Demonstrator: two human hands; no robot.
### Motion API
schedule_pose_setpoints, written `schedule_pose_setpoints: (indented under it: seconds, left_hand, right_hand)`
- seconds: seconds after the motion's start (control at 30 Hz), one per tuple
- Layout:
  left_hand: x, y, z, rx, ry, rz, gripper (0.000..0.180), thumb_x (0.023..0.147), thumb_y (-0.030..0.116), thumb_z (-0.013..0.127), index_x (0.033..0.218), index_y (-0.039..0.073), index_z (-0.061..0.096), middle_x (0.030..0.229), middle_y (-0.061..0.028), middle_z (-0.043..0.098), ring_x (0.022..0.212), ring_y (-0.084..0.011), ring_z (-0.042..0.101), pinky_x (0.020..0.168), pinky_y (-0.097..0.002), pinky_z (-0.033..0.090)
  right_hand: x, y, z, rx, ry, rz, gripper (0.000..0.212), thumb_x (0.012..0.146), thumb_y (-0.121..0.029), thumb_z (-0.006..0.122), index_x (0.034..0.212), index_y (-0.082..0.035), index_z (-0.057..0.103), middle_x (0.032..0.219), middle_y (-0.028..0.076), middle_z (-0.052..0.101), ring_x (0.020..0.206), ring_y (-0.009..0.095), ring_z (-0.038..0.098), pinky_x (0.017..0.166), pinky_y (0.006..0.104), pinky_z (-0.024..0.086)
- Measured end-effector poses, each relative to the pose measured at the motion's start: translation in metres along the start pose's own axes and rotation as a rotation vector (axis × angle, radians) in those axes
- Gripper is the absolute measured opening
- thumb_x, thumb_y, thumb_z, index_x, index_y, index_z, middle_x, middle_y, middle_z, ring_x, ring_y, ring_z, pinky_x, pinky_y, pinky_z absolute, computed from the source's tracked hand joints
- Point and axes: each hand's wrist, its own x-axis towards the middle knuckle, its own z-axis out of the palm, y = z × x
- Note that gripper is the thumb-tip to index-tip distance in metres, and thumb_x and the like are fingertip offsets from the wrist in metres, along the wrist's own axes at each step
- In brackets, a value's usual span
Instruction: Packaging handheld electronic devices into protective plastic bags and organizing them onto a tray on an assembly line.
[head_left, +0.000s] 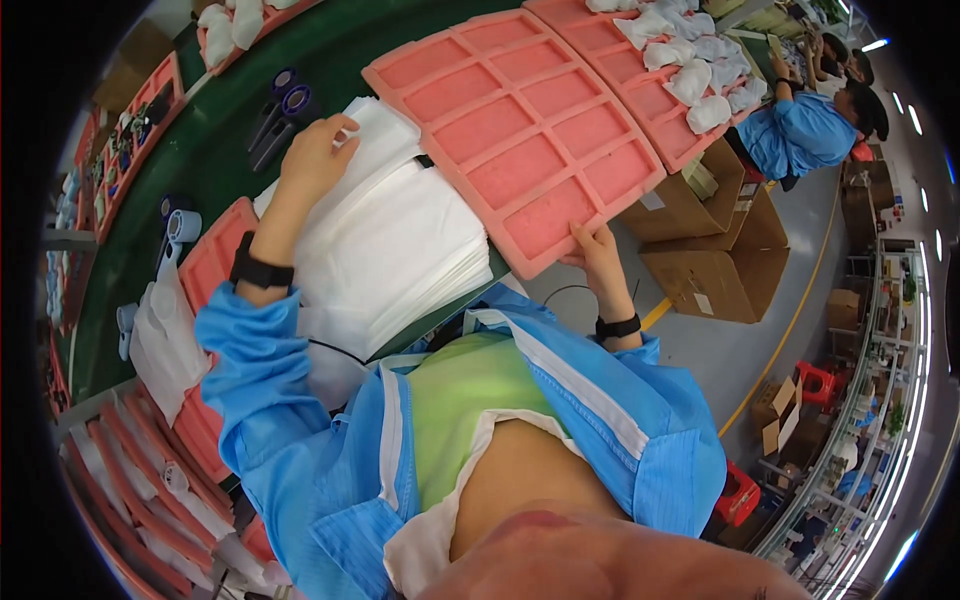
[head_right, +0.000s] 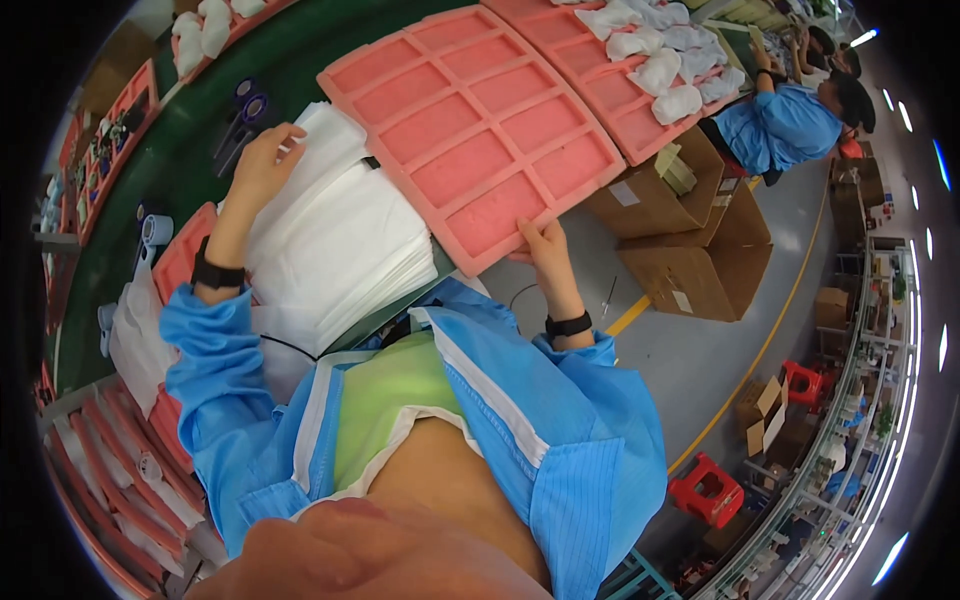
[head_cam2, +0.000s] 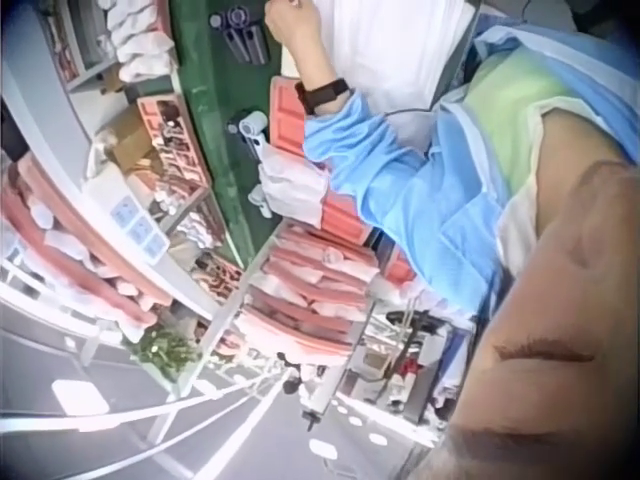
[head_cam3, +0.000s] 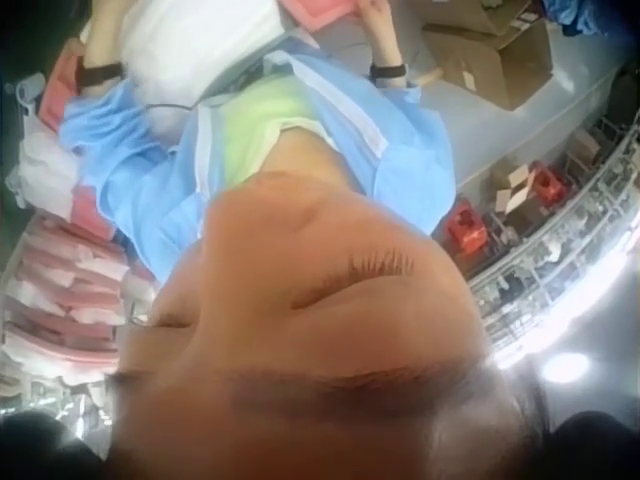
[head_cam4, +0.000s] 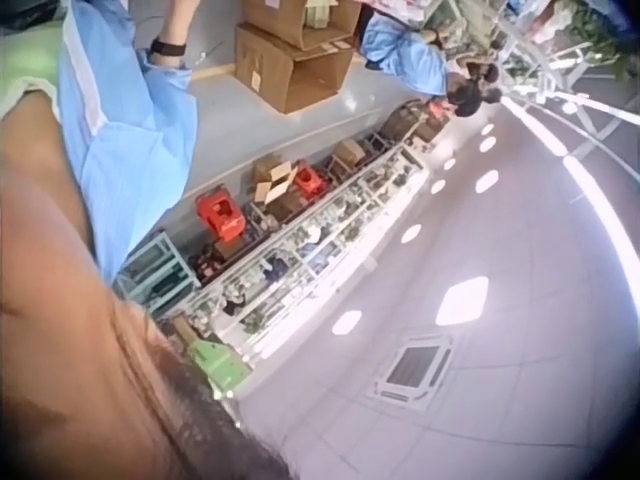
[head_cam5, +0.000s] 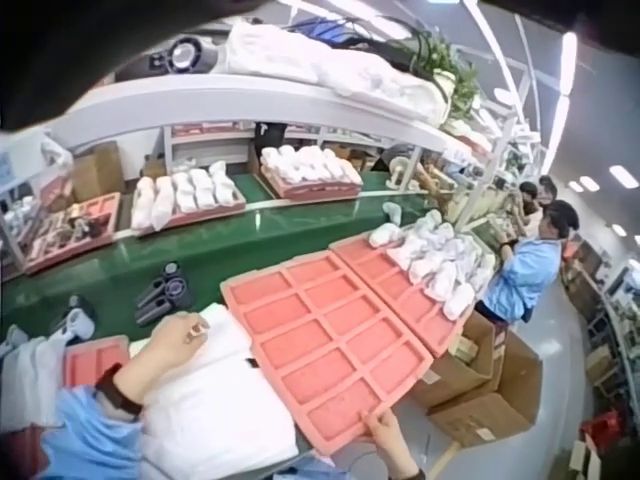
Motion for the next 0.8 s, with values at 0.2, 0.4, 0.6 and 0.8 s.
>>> schedule_pose_setpoints:
  seconds: [0.2, 0.4, 0.6, 0.8]
  left_hand:
    - [0.025, 0.008, 0.049, 0.228, 0.098, -0.183, 0.024, 0.086, 0.030, 0.066, 0.096, 0.009, 0.063, 0.092, -0.0091, 0.064, 0.081, -0.0264, 0.064, 0.069, -0.0381, 0.050]
    - [0.020, -0.027, 0.037, -0.026, -0.031, -0.128, 0.028, 0.088, 0.034, 0.064, 0.100, 0.008, 0.063, 0.092, -0.0068, 0.064, 0.084, -0.0221, 0.062, 0.072, -0.0347, 0.049]
    - [0.020, 0.058, -0.090, -0.638, 0.123, -0.079, 0.021, 0.096, 0.016, 0.057, 0.112, 0.003, 0.061, 0.090, -0.0018, 0.063, 0.078, -0.0096, 0.059, 0.071, -0.0223, 0.048]
    - [0.006, 0.087, -0.121, -0.521, 0.198, -0.132, 0.018, 0.095, 0.012, 0.057, 0.108, 0.001, 0.061, 0.087, -0.0017, 0.062, 0.075, -0.0078, 0.057, 0.068, -0.0216, 0.048]
  right_hand:
    - [0.007, -0.079, -0.053, -1.207, 0.066, 0.119, 0.037, 0.094, -0.038, 0.059, 0.081, -0.004, 0.065, 0.065, 0.006, 0.062, 0.053, 0.013, 0.058, 0.044, 0.0281, 0.043]
    - [-0.018, -0.265, -0.078, -0.618, 0.861, -0.982, 0.013, 0.092, -0.015, 0.063, 0.092, -0.002, 0.067, 0.073, 0.003, 0.061, 0.060, 0.009, 0.053, 0.054, 0.0219, 0.042]
    - [-0.019, -0.245, 0.071, -0.370, -0.288, -0.992, 0.014, 0.089, -0.006, 0.057, 0.091, 0.006, 0.064, 0.086, 0.011, 0.064, 0.077, 0.019, 0.059, 0.071, 0.0332, 0.048]
    - [-0.025, -0.096, 0.260, -1.045, -1.331, -0.965, 0.042, 0.079, -0.034, 0.073, 0.102, 0.000, 0.060, 0.096, 0.015, 0.061, 0.086, 0.033, 0.064, 0.068, 0.0411, 0.053]
